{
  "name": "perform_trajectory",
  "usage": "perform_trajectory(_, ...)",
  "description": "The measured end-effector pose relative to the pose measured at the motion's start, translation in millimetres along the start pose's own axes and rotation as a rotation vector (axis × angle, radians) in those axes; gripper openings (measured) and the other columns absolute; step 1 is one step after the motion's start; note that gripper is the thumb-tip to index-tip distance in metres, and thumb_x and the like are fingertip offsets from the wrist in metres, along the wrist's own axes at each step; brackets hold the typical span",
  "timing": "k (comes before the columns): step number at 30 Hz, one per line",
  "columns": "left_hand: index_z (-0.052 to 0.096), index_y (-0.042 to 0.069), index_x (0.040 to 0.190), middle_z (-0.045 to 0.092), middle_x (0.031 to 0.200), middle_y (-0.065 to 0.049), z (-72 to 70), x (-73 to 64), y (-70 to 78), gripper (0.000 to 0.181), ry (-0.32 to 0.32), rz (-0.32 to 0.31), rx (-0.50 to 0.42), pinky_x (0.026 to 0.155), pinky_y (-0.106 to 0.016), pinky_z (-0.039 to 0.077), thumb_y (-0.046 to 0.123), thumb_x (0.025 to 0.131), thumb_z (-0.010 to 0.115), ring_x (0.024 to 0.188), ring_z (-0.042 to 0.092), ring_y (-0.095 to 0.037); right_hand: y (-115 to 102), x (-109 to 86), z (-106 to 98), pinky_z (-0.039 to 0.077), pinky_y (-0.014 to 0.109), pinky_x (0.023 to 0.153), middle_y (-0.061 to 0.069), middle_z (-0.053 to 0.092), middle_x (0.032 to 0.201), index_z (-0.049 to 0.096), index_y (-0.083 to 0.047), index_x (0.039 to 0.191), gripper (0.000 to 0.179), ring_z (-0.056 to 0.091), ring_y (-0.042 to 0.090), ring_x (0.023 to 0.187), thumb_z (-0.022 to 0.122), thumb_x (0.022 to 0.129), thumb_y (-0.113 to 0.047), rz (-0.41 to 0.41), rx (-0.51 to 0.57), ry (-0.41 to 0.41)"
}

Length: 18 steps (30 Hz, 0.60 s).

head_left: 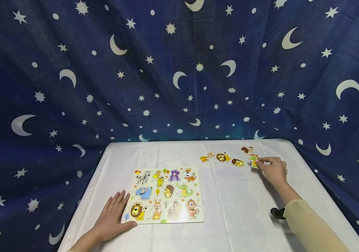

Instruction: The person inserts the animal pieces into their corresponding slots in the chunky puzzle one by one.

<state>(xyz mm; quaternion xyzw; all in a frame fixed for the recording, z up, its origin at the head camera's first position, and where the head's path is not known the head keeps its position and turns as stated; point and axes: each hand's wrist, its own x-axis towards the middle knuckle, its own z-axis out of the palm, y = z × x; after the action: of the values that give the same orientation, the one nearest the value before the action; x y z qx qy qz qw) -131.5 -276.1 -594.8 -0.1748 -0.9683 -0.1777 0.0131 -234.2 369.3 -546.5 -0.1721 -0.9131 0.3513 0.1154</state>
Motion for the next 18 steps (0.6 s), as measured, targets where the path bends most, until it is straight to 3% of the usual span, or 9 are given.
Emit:
perform_trajectory(7,0.035,0.008,0.159,0.027,0.166,-0.017,-2.3,0.1,1.7,0.112,-0.015,-0.011,-0.012,0.125,-0.052,0.009,0.075,0.078,0.07,0.153,0.019,-0.04,-27.3,-10.3,19.8,0.037,0.056,0.091,0.023,0.059,0.126,0.078,-0.004,0.108,0.035,0.044,0.043,0.116,0.077,0.092,-0.034,-0.134,0.067,-0.018)
perform_trajectory(11,0.035,0.007,0.159,0.027,0.166,-0.017,-2.6,0.2,2.0,0.112,-0.02,-0.015,-0.012,0.124,-0.054,0.011,0.075,0.078,0.07,0.153,0.018,-0.04,-44.2,-18.0,31.5,0.037,0.056,0.095,0.022,0.06,0.126,0.079,-0.005,0.105,0.031,0.044,0.043,0.119,0.079,0.09,-0.032,-0.177,0.097,-0.04)
perform_trajectory(18,0.035,0.007,0.159,0.027,0.166,-0.017,-2.4,0.5,1.8,0.112,-0.022,-0.016,-0.005,0.124,-0.054,0.01,0.076,0.078,0.07,0.153,0.018,-0.04,-72.7,-36.4,51.7,0.036,0.053,0.096,0.013,0.063,0.108,0.081,-0.008,0.097,0.023,0.047,0.036,0.112,0.083,0.086,-0.029,-0.235,0.148,-0.077)
